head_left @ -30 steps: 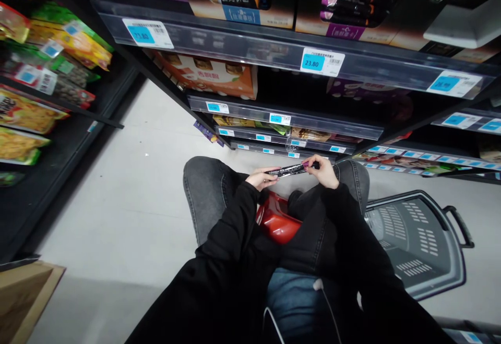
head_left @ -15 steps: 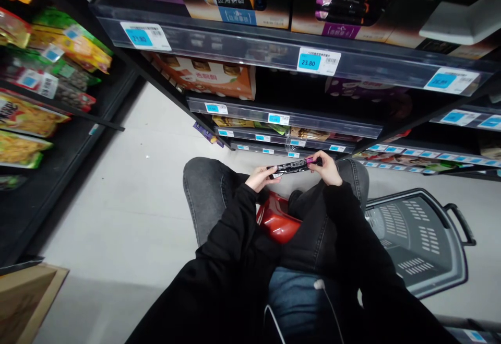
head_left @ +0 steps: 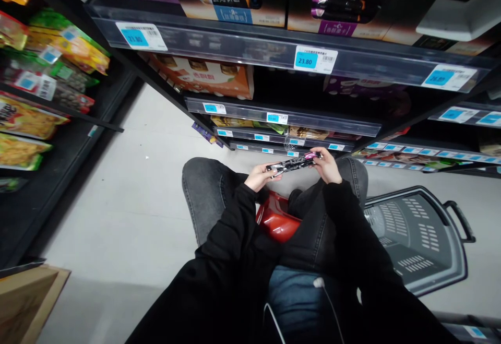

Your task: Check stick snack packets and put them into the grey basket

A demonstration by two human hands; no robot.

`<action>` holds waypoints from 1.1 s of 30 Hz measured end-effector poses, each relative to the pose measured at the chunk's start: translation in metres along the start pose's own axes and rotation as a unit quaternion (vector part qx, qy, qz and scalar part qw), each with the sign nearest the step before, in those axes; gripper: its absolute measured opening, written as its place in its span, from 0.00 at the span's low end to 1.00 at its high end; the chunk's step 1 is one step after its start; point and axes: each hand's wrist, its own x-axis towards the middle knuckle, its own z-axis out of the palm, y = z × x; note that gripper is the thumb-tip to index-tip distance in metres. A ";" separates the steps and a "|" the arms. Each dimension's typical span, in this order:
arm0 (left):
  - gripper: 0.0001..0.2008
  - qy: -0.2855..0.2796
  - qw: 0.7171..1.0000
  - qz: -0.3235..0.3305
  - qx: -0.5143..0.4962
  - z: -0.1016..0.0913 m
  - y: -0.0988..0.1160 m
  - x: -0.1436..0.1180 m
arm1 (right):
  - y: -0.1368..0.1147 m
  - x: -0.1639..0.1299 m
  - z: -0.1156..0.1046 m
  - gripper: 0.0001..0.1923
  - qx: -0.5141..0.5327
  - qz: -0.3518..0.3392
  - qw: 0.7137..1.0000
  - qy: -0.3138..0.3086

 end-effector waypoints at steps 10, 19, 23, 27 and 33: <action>0.30 -0.083 0.995 -0.053 0.004 -0.002 0.008 -0.008 | -0.003 0.000 -0.005 0.22 0.021 0.006 1.000 0.000; 0.31 -0.211 0.962 -0.122 0.124 0.019 -0.013 -0.011 | 0.014 0.003 -0.004 0.16 -0.006 0.015 0.999 0.038; 0.23 -0.158 0.974 -0.125 0.107 0.038 -0.024 -0.010 | 0.014 0.002 0.002 0.17 0.002 0.021 0.999 0.039; 0.19 -0.076 0.987 -0.102 0.101 0.047 -0.028 -0.007 | 0.013 0.000 0.011 0.17 0.026 0.017 0.997 0.074; 0.14 -0.005 0.996 -0.045 0.079 0.056 -0.032 -0.007 | 0.016 -0.010 0.028 0.19 -0.013 0.060 0.998 -0.029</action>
